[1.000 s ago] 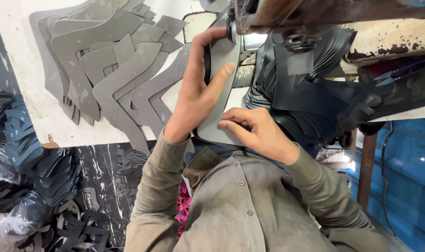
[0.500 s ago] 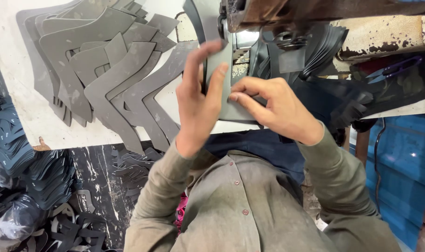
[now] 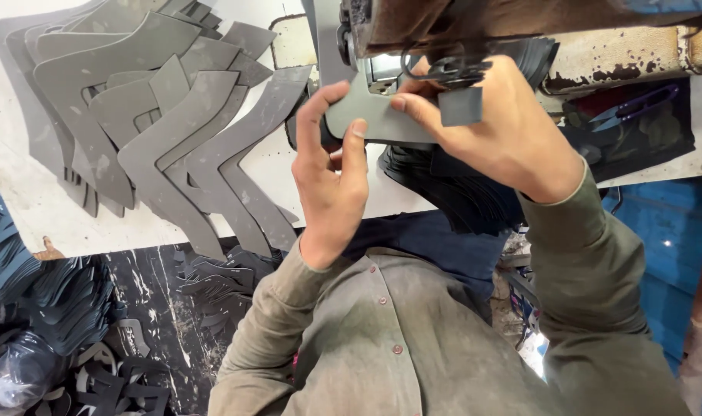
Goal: Aligning and feeding shoe upper components into a stitching machine for assembly.
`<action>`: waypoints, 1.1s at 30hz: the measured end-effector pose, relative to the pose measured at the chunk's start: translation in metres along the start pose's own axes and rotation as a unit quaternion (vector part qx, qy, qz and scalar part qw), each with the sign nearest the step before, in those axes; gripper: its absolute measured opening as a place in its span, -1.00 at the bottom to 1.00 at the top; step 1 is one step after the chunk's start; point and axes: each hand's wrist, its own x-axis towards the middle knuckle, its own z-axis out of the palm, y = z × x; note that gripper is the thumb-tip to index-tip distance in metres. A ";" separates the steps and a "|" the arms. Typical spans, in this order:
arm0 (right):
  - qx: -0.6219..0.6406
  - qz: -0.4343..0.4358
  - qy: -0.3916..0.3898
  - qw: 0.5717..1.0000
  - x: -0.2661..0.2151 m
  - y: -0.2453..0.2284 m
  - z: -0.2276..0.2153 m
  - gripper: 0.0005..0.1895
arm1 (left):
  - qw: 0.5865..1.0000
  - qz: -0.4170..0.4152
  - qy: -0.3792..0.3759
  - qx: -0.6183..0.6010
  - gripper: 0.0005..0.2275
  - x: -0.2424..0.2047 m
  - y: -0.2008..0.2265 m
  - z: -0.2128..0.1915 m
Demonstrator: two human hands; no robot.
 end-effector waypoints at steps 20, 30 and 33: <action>0.390 0.168 0.025 0.905 -0.018 0.017 0.067 -0.87 | 0.989 0.134 -0.063 -0.012 -0.79 0.046 -0.017 -0.013; 0.472 0.214 0.027 0.855 -0.017 0.019 0.071 -0.87 | 0.989 0.097 -0.109 -0.025 -0.68 0.037 -0.023 -0.026; 0.482 0.202 0.026 0.852 -0.013 0.018 0.070 -0.86 | 0.989 0.078 -0.114 -0.047 -0.70 0.036 -0.019 -0.028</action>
